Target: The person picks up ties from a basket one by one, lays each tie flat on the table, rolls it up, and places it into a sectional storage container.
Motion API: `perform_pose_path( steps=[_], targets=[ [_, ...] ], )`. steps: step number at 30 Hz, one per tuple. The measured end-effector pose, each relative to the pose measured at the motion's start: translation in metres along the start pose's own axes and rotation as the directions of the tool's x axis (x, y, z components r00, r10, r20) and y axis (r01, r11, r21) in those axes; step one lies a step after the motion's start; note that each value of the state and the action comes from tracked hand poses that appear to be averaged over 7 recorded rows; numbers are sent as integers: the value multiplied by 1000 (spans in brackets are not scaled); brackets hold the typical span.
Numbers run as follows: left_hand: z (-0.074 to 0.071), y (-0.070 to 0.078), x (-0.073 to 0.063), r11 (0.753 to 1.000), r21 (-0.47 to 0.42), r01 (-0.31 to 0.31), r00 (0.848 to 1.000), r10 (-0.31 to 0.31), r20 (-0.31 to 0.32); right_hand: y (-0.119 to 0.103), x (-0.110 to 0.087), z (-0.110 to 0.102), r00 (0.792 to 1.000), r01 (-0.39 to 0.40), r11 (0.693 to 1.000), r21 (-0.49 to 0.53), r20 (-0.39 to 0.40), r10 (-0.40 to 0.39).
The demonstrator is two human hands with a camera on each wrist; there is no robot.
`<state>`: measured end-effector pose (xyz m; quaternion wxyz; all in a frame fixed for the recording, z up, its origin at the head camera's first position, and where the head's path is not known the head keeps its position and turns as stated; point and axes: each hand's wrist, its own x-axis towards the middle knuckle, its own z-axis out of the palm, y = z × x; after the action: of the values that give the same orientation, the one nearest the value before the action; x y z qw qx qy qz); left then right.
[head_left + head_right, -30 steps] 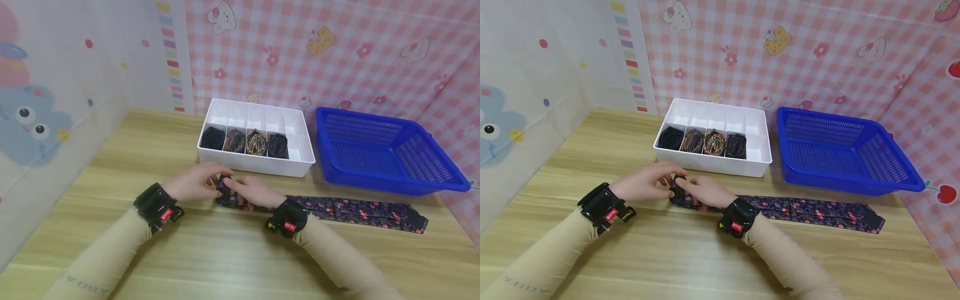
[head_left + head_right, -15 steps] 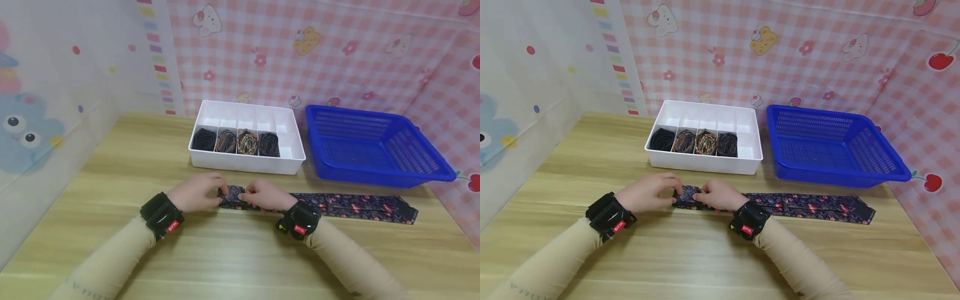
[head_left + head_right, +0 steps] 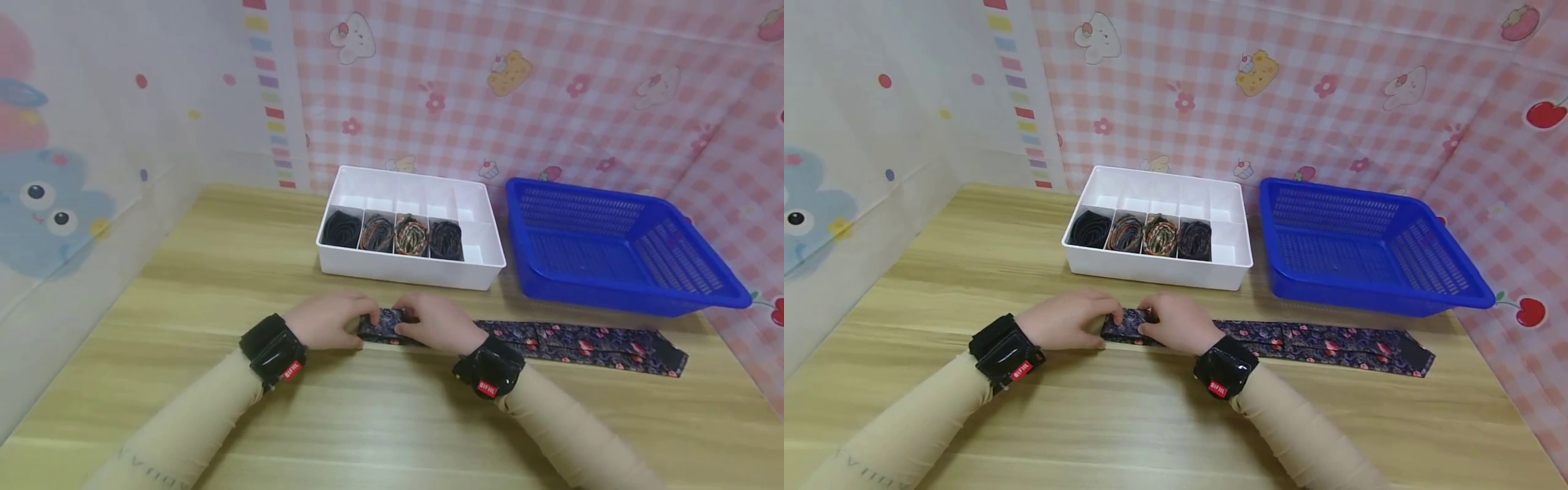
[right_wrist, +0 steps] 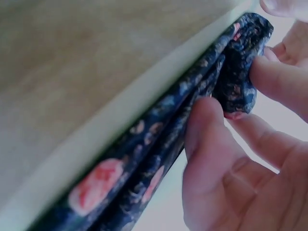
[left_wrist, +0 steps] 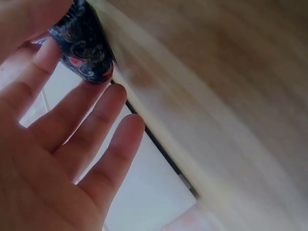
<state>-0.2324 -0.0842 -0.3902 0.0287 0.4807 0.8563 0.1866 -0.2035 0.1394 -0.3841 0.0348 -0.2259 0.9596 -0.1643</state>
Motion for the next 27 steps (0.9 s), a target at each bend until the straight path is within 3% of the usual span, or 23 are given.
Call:
perform_pose_path(
  steps=[12,18,23,27],
  targets=[
    [-1,3,2,1000,14,26,999,-26,32,6,1,-1,999,3,1000,31,50,-4],
    [-3,2,1,999,-3,34,999,-34,14,-4,-1,-2,999,38,999,-17,-31,-39],
    [-8,3,0,997,-70,45,999,-45,1,-11,-4,0,993,81,992,-100,-78,-89],
    [-13,6,-1,993,-119,23,999,-28,-44,-11,-4,1,994,69,997,-31,-84,-71]
  ],
)
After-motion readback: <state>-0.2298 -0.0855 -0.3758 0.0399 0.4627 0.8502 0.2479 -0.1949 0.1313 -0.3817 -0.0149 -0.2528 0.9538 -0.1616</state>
